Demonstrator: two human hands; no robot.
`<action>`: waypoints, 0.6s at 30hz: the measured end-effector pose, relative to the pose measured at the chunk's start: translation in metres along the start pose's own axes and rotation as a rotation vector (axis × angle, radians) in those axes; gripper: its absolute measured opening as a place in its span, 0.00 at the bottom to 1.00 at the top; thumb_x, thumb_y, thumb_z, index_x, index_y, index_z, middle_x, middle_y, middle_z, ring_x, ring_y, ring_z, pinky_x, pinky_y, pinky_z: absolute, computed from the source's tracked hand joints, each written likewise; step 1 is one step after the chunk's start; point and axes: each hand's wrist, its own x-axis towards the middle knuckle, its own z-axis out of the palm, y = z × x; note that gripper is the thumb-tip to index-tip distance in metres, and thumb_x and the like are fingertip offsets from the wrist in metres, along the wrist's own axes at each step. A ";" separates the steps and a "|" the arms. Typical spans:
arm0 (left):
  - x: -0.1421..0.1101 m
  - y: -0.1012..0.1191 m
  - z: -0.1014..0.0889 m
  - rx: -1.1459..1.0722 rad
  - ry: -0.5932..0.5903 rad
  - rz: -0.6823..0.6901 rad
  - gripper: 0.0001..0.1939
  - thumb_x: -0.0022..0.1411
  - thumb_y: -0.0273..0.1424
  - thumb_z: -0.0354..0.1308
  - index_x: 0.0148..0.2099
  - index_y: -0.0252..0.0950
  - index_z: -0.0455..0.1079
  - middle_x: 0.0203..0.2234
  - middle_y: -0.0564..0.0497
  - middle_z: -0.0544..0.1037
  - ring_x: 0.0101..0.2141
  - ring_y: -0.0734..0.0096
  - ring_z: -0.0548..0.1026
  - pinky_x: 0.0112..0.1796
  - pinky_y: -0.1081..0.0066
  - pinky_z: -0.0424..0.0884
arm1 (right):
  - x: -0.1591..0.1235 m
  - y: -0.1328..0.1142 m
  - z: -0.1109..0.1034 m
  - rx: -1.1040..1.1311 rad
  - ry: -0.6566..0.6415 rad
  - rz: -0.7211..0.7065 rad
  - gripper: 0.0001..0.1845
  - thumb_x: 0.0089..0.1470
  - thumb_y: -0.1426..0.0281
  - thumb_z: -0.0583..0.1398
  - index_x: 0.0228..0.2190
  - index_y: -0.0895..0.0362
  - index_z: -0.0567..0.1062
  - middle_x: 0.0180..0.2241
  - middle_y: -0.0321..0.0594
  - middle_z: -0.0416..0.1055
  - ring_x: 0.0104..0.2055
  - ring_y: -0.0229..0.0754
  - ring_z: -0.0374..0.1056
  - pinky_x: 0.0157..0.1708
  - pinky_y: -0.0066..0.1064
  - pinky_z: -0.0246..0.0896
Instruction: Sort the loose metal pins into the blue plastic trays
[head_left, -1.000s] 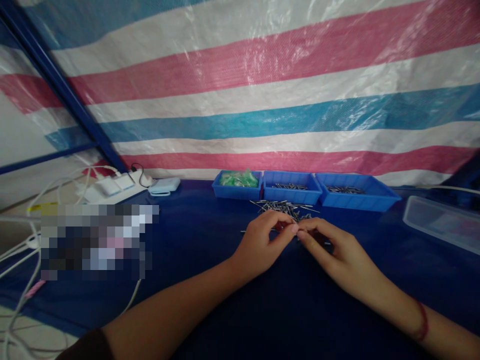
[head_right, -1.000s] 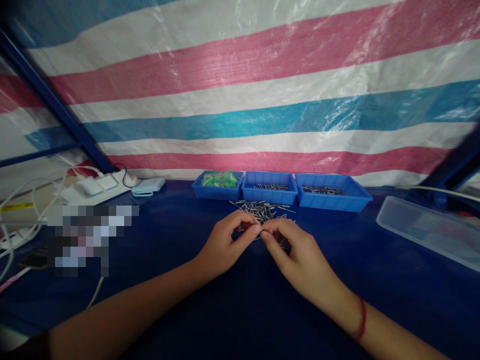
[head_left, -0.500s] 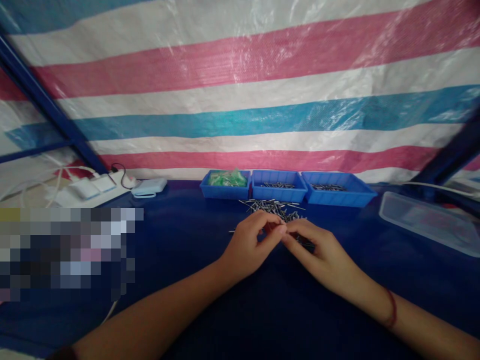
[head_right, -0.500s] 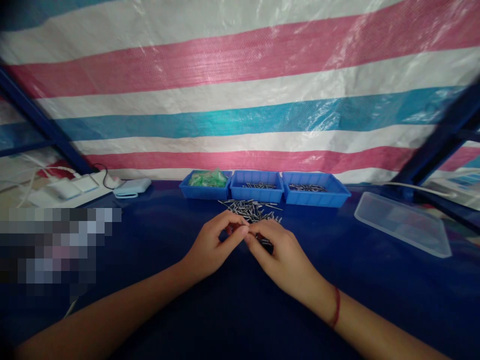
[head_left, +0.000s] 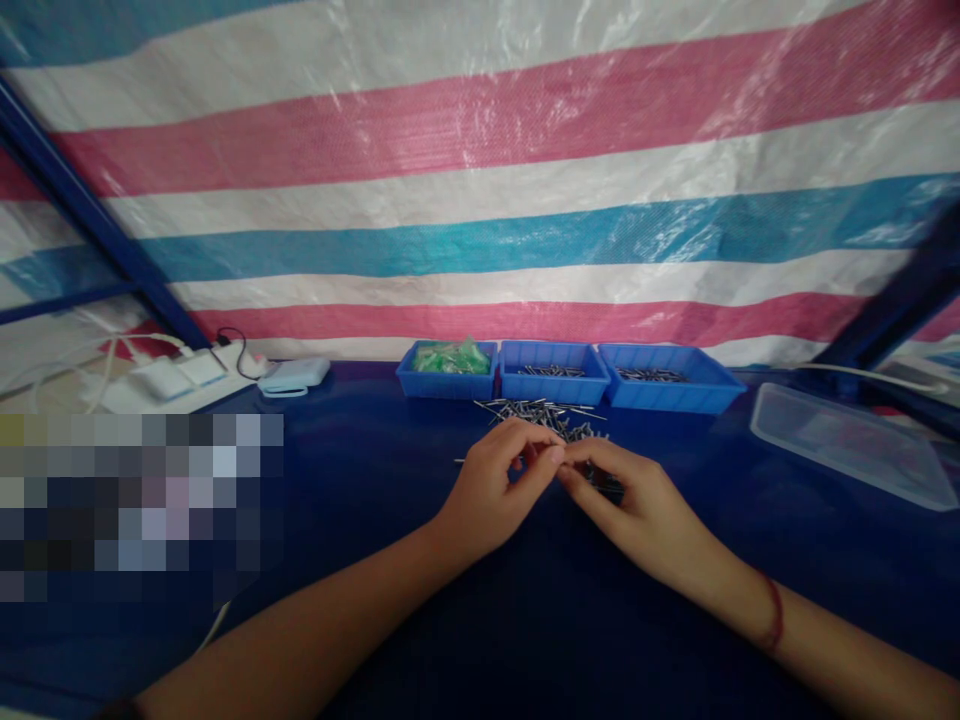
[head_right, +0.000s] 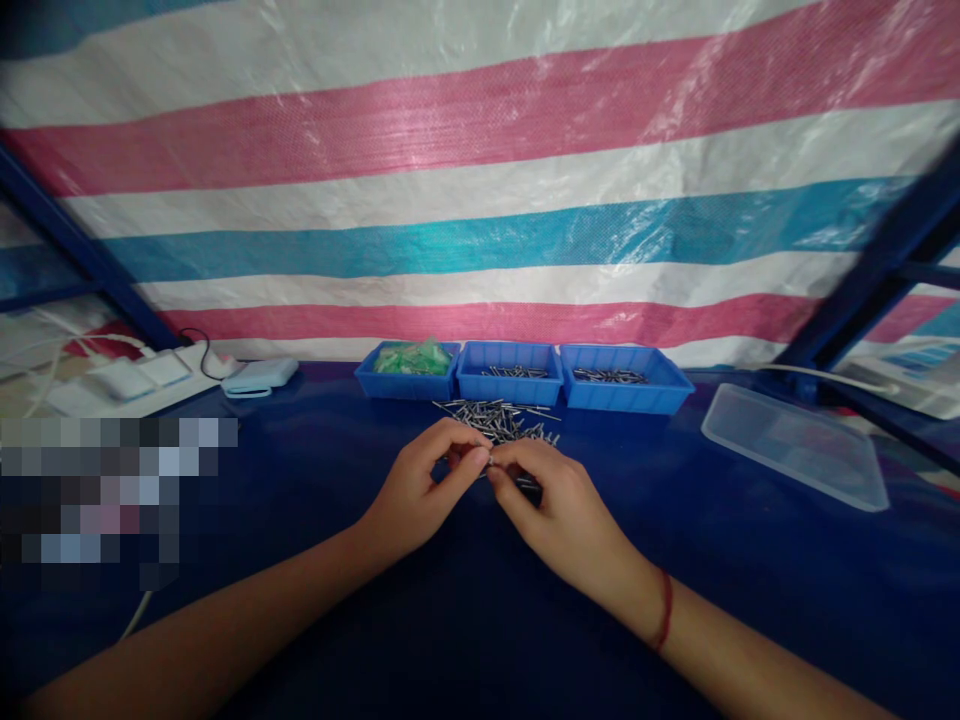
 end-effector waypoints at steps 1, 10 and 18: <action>0.000 0.000 0.000 0.003 0.003 0.001 0.04 0.62 0.28 0.52 0.38 0.35 0.68 0.30 0.51 0.73 0.31 0.73 0.70 0.33 0.73 0.66 | 0.000 0.001 0.000 0.004 0.017 0.010 0.06 0.55 0.71 0.55 0.32 0.55 0.73 0.31 0.38 0.74 0.33 0.39 0.69 0.34 0.32 0.65; 0.000 -0.006 0.000 0.020 0.034 -0.062 0.05 0.62 0.28 0.53 0.39 0.35 0.69 0.33 0.51 0.75 0.33 0.72 0.72 0.35 0.72 0.67 | -0.001 0.000 -0.008 -0.044 0.242 -0.054 0.06 0.53 0.71 0.58 0.35 0.55 0.75 0.31 0.38 0.74 0.32 0.39 0.69 0.31 0.30 0.65; -0.001 -0.008 0.003 0.164 -0.031 -0.086 0.17 0.62 0.31 0.54 0.52 0.36 0.63 0.40 0.47 0.74 0.41 0.66 0.71 0.44 0.64 0.65 | 0.013 0.008 -0.040 -0.365 0.325 -0.195 0.08 0.55 0.66 0.56 0.34 0.52 0.76 0.34 0.40 0.75 0.38 0.46 0.70 0.41 0.38 0.63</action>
